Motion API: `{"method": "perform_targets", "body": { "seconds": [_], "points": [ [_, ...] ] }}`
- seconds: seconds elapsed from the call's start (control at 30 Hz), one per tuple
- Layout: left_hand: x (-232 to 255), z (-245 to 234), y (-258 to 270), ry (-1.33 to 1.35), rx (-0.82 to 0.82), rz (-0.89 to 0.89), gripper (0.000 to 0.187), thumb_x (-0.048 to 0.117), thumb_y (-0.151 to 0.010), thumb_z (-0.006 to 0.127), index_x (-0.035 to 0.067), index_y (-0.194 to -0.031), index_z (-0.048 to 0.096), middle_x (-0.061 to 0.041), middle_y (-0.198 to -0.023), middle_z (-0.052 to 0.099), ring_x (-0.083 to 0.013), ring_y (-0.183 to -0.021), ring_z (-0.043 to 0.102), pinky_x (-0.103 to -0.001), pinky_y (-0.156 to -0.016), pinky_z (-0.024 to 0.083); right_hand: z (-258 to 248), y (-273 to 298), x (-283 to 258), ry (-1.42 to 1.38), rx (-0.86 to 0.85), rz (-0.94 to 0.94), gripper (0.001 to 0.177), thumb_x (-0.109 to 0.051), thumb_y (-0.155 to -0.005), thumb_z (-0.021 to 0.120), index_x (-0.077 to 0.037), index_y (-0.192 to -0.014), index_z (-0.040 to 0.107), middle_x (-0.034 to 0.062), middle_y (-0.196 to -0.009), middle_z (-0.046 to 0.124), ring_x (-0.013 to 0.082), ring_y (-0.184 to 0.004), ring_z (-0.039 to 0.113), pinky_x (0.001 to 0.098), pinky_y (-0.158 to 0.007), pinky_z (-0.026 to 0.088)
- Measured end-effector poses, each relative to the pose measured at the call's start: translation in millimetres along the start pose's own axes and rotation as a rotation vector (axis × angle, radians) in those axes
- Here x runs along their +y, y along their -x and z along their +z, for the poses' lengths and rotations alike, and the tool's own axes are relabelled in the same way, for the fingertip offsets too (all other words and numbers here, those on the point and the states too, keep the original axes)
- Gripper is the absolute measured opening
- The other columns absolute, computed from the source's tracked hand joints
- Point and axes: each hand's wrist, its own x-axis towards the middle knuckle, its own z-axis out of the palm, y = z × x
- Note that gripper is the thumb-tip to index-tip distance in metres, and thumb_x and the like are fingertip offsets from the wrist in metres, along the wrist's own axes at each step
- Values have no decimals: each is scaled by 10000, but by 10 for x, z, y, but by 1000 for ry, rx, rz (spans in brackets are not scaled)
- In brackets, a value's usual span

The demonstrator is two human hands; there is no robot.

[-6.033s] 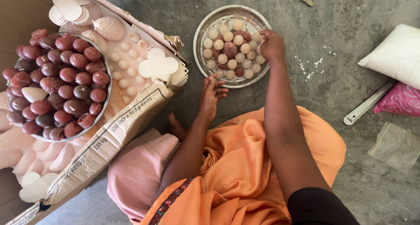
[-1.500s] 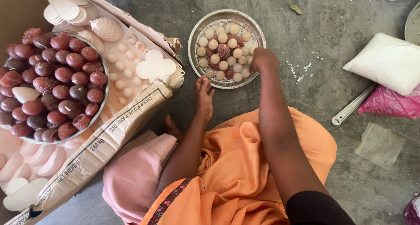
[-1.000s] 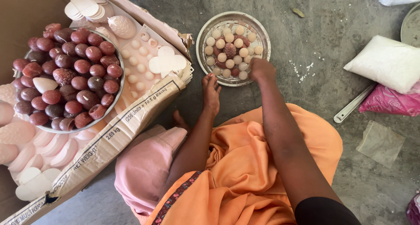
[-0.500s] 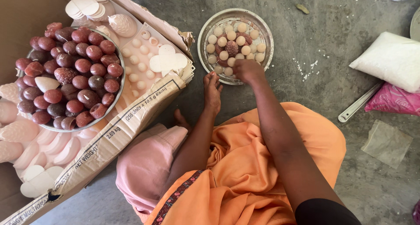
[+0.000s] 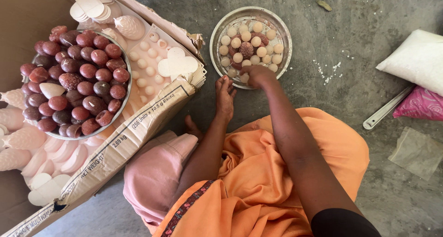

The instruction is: The person sits on the floor and arranges small round sweets on a metal plate. They pick up sweets from the floor and place them around a central decorative item on the plate, creating a pattern.

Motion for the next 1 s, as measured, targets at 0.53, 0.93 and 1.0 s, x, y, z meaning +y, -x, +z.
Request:
{"method": "perform_targets", "body": {
  "seconds": [0.53, 0.93, 1.0],
  "points": [
    [22, 5, 19, -30, -3, 0, 548, 506, -1016, 488, 102, -1382, 422, -157, -1384, 468, -318, -1374, 417, -518, -1154, 340, 21, 129, -17, 87, 459, 16, 168, -237, -911, 717, -159, -1058, 738, 122, -1038, 756, 320, -1016, 723, 484, -820, 562],
    [45, 15, 54, 30, -23, 31, 441, 445, -1028, 504, 129, -1332, 454, -68, -1262, 527, -219, -1154, 508, -466, -999, 432, 185, 226, -474, 178, 219, -171, 510, -339, -955, 647, -306, -1454, 549, 85, -1227, 728, 269, -1160, 685, 463, -990, 519],
    [52, 14, 63, 21, -33, 31, 452, 454, -1033, 500, 127, -1342, 451, -81, -1264, 527, -239, -1178, 508, -470, -1014, 433, 174, 201, -459, 167, 194, -157, 504, -343, -952, 642, -315, -1447, 551, 82, -1250, 714, 264, -1174, 674, 463, -979, 522]
  ]
}}
